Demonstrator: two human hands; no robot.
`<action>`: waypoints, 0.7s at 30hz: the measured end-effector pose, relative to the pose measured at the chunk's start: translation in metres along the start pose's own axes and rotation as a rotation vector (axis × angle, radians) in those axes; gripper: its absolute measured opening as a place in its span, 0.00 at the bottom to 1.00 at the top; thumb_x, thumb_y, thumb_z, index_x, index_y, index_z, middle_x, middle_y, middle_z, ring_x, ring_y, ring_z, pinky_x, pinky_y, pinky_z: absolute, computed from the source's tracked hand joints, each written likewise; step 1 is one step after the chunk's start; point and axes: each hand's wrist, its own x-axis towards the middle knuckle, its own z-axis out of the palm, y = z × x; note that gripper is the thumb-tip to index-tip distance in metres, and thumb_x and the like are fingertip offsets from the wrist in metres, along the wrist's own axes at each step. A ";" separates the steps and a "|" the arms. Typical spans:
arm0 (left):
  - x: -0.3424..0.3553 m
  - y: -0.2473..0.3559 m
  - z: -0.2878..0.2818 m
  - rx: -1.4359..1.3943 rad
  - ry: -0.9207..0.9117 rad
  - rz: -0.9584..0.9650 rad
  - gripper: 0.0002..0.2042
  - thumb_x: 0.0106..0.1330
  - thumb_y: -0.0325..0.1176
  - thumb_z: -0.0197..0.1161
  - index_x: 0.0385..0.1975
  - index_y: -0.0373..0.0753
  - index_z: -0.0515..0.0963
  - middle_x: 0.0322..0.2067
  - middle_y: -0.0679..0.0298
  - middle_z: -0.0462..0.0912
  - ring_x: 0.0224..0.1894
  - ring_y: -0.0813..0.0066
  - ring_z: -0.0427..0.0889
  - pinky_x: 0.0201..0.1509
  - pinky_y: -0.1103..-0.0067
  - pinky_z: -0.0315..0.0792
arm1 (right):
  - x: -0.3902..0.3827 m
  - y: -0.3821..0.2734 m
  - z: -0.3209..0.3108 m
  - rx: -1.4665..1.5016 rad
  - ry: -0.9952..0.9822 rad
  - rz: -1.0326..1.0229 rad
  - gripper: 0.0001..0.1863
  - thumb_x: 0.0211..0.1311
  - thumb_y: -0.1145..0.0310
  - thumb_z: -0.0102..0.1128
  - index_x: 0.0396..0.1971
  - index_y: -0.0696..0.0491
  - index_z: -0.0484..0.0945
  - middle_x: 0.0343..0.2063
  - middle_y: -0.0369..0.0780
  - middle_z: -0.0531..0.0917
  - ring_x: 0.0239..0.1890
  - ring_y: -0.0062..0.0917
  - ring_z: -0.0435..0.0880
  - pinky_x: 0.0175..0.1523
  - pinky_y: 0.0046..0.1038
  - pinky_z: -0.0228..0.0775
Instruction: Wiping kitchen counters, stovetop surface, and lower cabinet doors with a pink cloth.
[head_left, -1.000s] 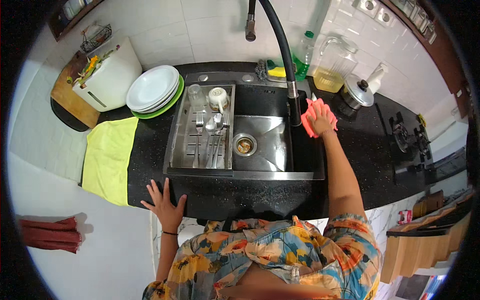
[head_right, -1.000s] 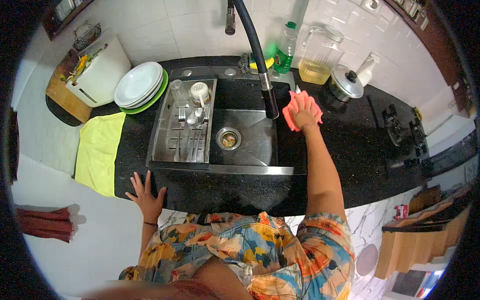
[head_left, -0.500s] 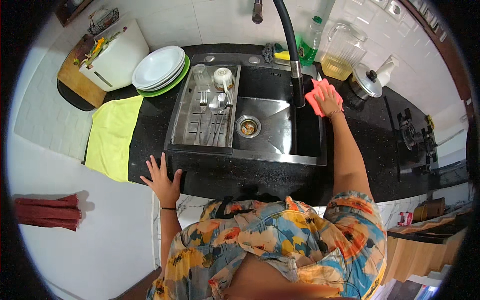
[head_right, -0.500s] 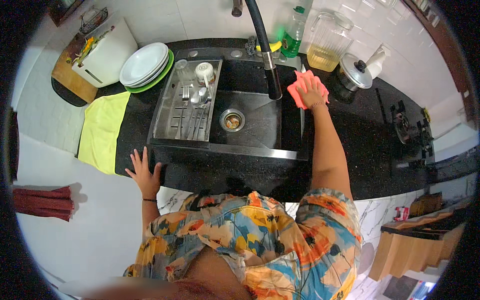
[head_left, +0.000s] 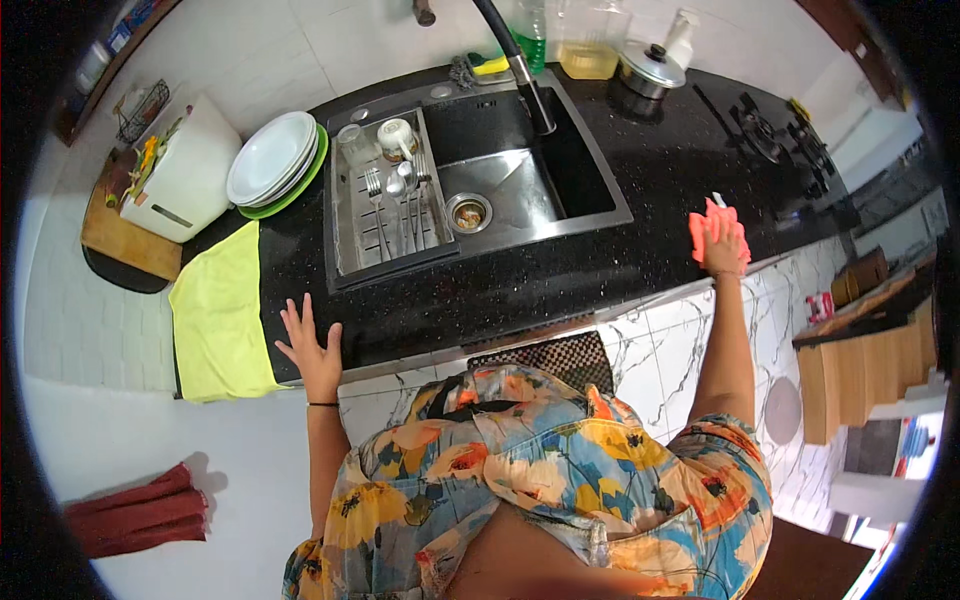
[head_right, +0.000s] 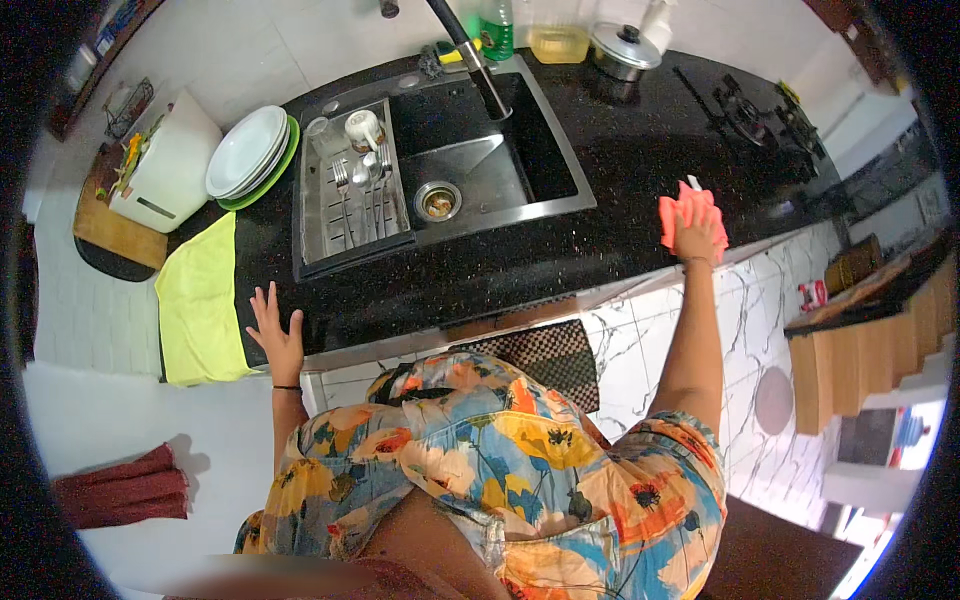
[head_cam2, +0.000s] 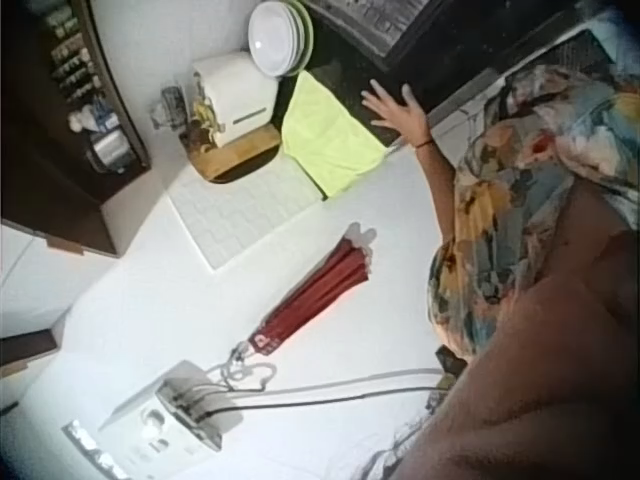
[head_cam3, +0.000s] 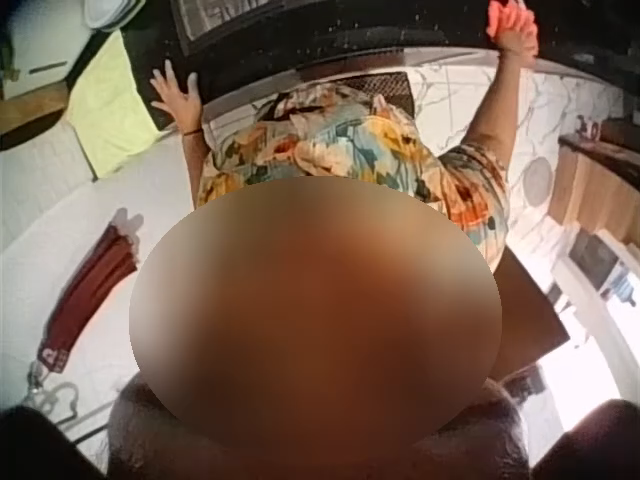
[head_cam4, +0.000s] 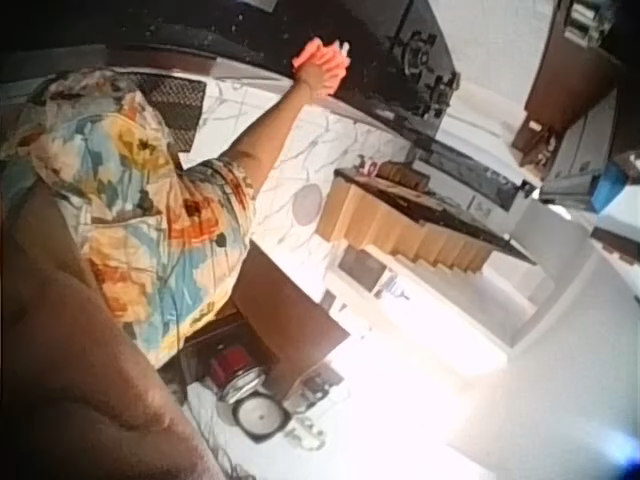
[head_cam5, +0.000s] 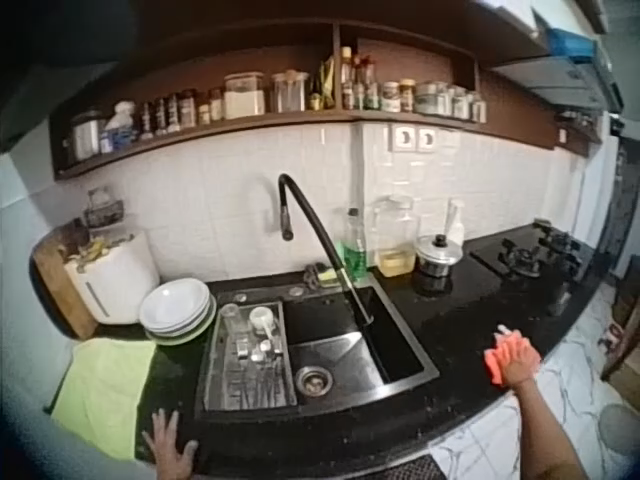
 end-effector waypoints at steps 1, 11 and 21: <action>0.002 -0.007 0.004 -0.029 -0.004 -0.005 0.31 0.61 0.51 0.53 0.64 0.51 0.57 0.67 0.55 0.48 0.69 0.54 0.42 0.63 0.45 0.28 | -0.012 -0.029 -0.013 0.084 0.061 0.049 0.30 0.52 0.54 0.56 0.57 0.37 0.62 0.62 0.39 0.58 0.62 0.46 0.53 0.58 0.51 0.53; -0.005 -0.006 0.008 0.085 0.076 0.206 0.28 0.62 0.50 0.52 0.62 0.50 0.61 0.62 0.59 0.60 0.67 0.57 0.52 0.63 0.45 0.33 | -0.103 -0.360 -0.242 0.614 -0.093 -0.141 0.26 0.54 0.57 0.53 0.54 0.45 0.66 0.49 0.49 0.71 0.48 0.44 0.72 0.50 0.44 0.63; 0.000 -0.005 0.012 0.113 0.068 0.156 0.28 0.63 0.53 0.49 0.62 0.51 0.60 0.62 0.56 0.60 0.66 0.55 0.53 0.60 0.39 0.33 | -0.122 -0.439 -0.255 0.807 0.198 -0.670 0.26 0.55 0.50 0.52 0.54 0.43 0.69 0.56 0.45 0.67 0.59 0.41 0.63 0.61 0.46 0.49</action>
